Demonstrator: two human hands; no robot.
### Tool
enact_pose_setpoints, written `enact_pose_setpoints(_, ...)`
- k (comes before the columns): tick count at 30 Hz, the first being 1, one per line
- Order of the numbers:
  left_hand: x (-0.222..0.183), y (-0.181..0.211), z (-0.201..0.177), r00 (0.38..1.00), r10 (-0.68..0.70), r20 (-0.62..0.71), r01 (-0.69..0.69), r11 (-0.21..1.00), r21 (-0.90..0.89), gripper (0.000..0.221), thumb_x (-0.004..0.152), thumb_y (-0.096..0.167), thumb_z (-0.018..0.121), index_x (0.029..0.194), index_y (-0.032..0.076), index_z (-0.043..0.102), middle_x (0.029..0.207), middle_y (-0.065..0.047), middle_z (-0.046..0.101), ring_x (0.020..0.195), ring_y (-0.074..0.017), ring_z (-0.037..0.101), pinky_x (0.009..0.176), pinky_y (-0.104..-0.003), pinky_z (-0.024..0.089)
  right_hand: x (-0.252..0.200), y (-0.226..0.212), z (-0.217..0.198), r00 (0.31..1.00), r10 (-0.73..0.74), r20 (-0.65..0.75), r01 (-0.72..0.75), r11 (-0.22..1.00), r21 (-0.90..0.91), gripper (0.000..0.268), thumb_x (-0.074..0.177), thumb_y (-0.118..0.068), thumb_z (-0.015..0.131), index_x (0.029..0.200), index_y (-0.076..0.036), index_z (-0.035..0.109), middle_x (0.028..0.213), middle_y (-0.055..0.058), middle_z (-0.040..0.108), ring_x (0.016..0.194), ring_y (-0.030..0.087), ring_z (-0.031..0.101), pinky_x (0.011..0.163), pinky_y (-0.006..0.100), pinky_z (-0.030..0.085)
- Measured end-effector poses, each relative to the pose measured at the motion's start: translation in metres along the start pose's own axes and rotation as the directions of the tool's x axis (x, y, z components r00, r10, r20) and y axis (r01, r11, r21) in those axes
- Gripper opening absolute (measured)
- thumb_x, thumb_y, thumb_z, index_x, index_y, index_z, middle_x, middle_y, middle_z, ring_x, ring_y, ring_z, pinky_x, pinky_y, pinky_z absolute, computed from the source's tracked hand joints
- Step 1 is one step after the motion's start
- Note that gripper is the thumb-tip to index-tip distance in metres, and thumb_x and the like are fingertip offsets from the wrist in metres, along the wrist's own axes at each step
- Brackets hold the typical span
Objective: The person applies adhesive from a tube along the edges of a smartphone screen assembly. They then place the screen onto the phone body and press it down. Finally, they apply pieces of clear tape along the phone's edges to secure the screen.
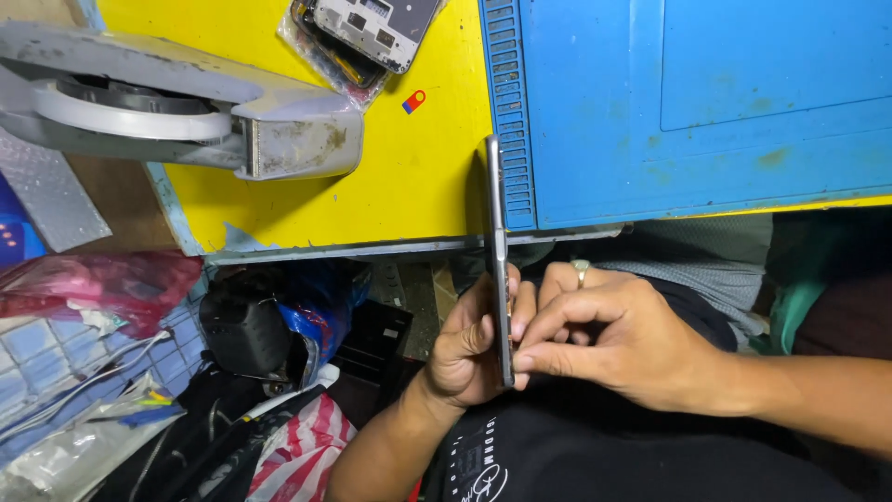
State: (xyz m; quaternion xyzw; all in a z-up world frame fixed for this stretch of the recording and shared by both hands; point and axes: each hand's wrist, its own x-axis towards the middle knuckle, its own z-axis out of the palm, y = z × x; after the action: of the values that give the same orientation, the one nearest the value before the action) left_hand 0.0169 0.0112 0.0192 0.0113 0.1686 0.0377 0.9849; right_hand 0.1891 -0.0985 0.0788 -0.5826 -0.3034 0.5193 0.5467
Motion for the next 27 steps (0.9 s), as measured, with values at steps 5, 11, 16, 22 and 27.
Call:
enact_pose_setpoints(5, 0.006, -0.004, 0.004, 0.997, -0.038, 0.066, 0.047, 0.989, -0.14, 0.038, 0.1, 0.019, 0.07, 0.123, 0.007, 0.043, 0.092, -0.01, 0.053, 0.065, -0.0231, 0.06, 0.049, -0.029, 0.051, 0.008, 0.011, 0.009, 0.976, -0.156, -0.149, 0.142, 0.985, -0.102, 0.017, 0.074, -0.024, 0.09, 0.076, -0.017, 0.075, 0.08, -0.006, 0.07, 0.081, 0.007, 0.063, 0.075, 0.022, 0.05)
enact_pose_setpoints(11, 0.006, -0.002, -0.002, 0.988, -0.112, 0.107, 0.141, 0.94, -0.311, 0.04, 0.094, 0.012, 0.076, 0.121, 0.014, 0.047, 0.082, -0.008, 0.056, 0.07, -0.022, 0.067, 0.055, -0.026, 0.049, 0.018, 0.011, 0.006, 0.929, -0.343, -0.138, 0.308, 0.924, -0.228, 0.013, 0.082, -0.021, 0.083, 0.089, -0.013, 0.076, 0.086, 0.004, 0.063, 0.084, 0.013, 0.068, 0.076, 0.023, 0.056)
enact_pose_setpoints(16, 0.006, 0.0, -0.005, 0.986, -0.138, 0.098, 0.161, 0.943, -0.291, 0.042, 0.093, 0.011, 0.076, 0.121, 0.015, 0.045, 0.092, -0.008, 0.055, 0.067, -0.0195, 0.061, 0.058, -0.026, 0.053, 0.024, 0.007, 0.001, 0.904, -0.424, -0.061, 0.405, 0.892, -0.201, 0.032, 0.078, -0.025, 0.086, 0.096, -0.005, 0.071, 0.089, 0.008, 0.067, 0.084, 0.019, 0.067, 0.072, 0.027, 0.056)
enact_pose_setpoints(22, 0.015, 0.019, 0.037, 0.992, -0.016, -0.122, 0.067, 0.901, 0.428, 0.094, 0.088, 0.022, 0.081, 0.16, -0.001, 0.026, 0.154, -0.02, 0.047, 0.117, -0.0175, 0.057, 0.073, -0.018, 0.049, 0.012, 0.023, -0.019, 0.978, 0.144, -0.152, -0.078, 0.925, 0.373, 0.032, 0.101, -0.015, 0.054, 0.125, 0.005, 0.057, 0.093, 0.016, 0.071, 0.074, 0.024, 0.073, 0.073, 0.035, 0.063)
enact_pose_setpoints(27, 0.008, 0.057, 0.07, 0.976, 0.07, -0.207, 0.19, 0.195, 0.962, 0.056, 0.081, 0.029, 0.083, 0.126, 0.007, 0.06, 0.113, -0.001, 0.065, 0.104, -0.0119, 0.058, 0.093, -0.028, 0.047, 0.002, 0.018, -0.039, 0.986, 0.108, -0.127, -0.023, 0.842, 0.54, 0.053, 0.093, -0.013, 0.07, 0.138, 0.001, 0.046, 0.106, 0.015, 0.067, 0.083, 0.026, 0.073, 0.073, 0.036, 0.066)
